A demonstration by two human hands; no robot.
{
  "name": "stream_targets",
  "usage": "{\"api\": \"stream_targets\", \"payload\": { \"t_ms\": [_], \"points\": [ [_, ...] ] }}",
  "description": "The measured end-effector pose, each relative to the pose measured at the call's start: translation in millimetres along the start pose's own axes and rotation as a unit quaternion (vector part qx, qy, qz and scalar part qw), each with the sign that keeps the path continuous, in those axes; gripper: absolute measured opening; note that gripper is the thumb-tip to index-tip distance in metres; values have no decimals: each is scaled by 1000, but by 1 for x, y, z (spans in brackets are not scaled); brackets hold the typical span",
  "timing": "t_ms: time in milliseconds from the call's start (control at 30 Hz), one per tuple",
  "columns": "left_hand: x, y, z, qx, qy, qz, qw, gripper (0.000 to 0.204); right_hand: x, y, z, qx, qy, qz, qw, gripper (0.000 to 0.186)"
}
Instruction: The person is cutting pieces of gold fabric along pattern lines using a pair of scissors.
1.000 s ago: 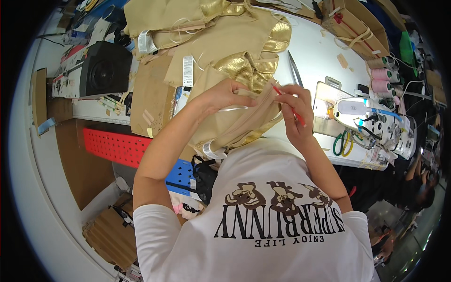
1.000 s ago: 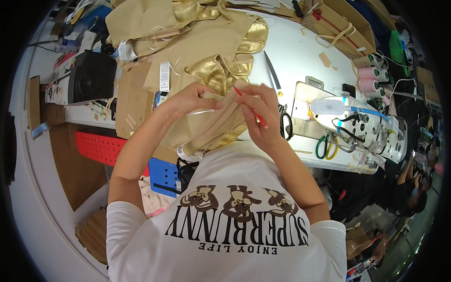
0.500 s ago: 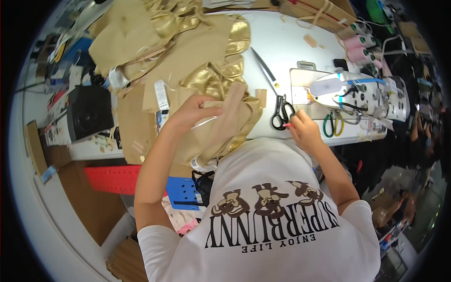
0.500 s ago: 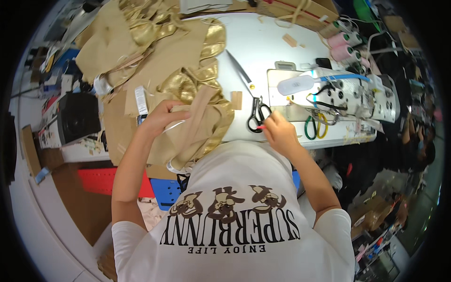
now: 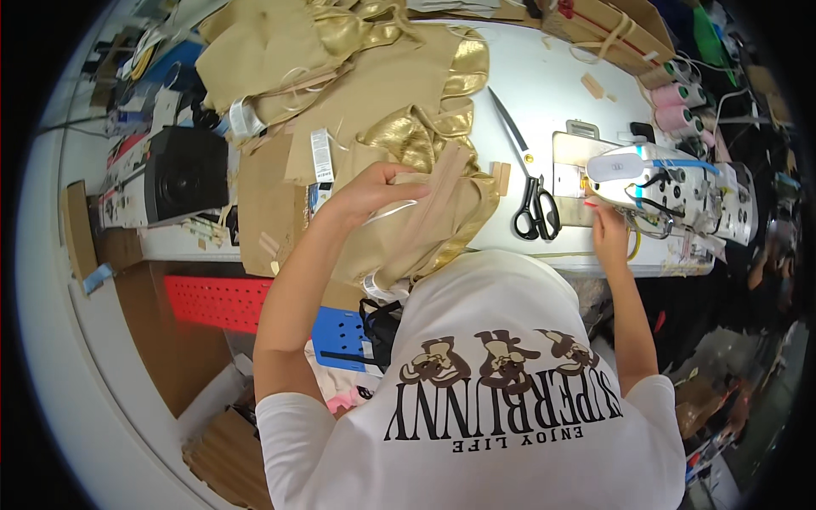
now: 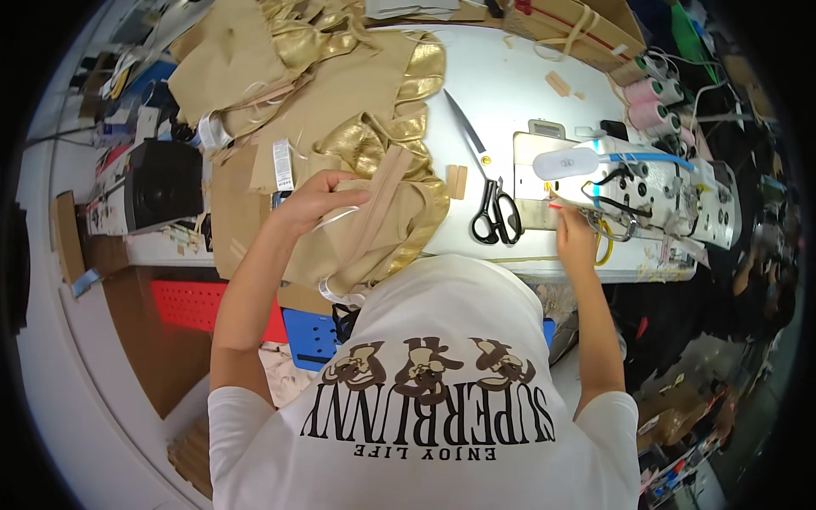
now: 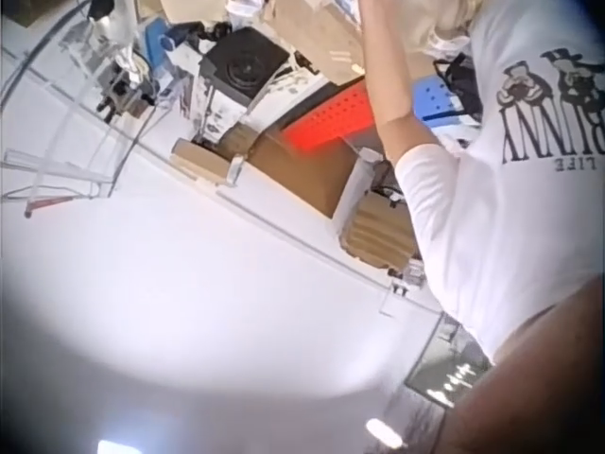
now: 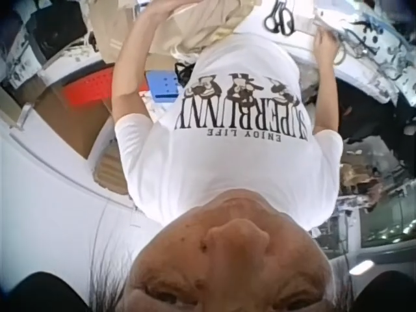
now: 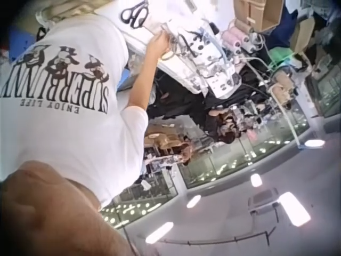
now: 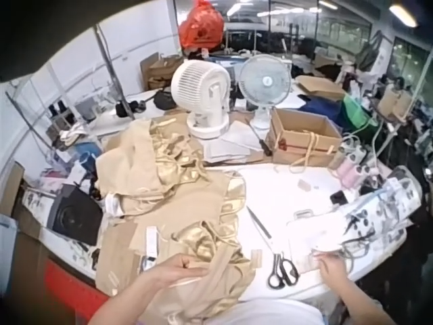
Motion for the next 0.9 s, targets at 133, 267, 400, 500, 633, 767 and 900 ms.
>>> {"api": "stream_targets", "payload": {
  "t_ms": [133,267,400,500,633,767,900],
  "points": [
    [0,-1,-2,0,16,-4,1000,39,-13,53,-7,103,23,121,987,22],
    [0,-2,0,-3,29,-14,999,41,-2,95,-24,102,89,47,990,41],
    [-2,-1,2,-6,17,-7,1000,40,3,103,-32,22,34,72,997,54],
    [-3,-3,0,-12,2,-12,1000,34,-2,119,-25,-33,-27,124,991,59],
    [-2,-10,-1,29,-10,-105,994,25,-7,112,-46,-11,117,52,992,61],
    [-2,-1,2,16,-16,-162,987,19,-3,105,-46,93,126,12,988,63],
    [-8,-16,-3,191,9,-129,973,17,1,96,-41,287,287,-170,898,57]
  ]
}}
Point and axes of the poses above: each hand's wrist, its own x-axis towards the middle knuckle, its own z-axis out of the back of the hand, y = z × x, the point moved 3 cm from there along x, towards the middle knuckle, and after that the axes turned 13 degrees about -z, right-handed, at the moved point
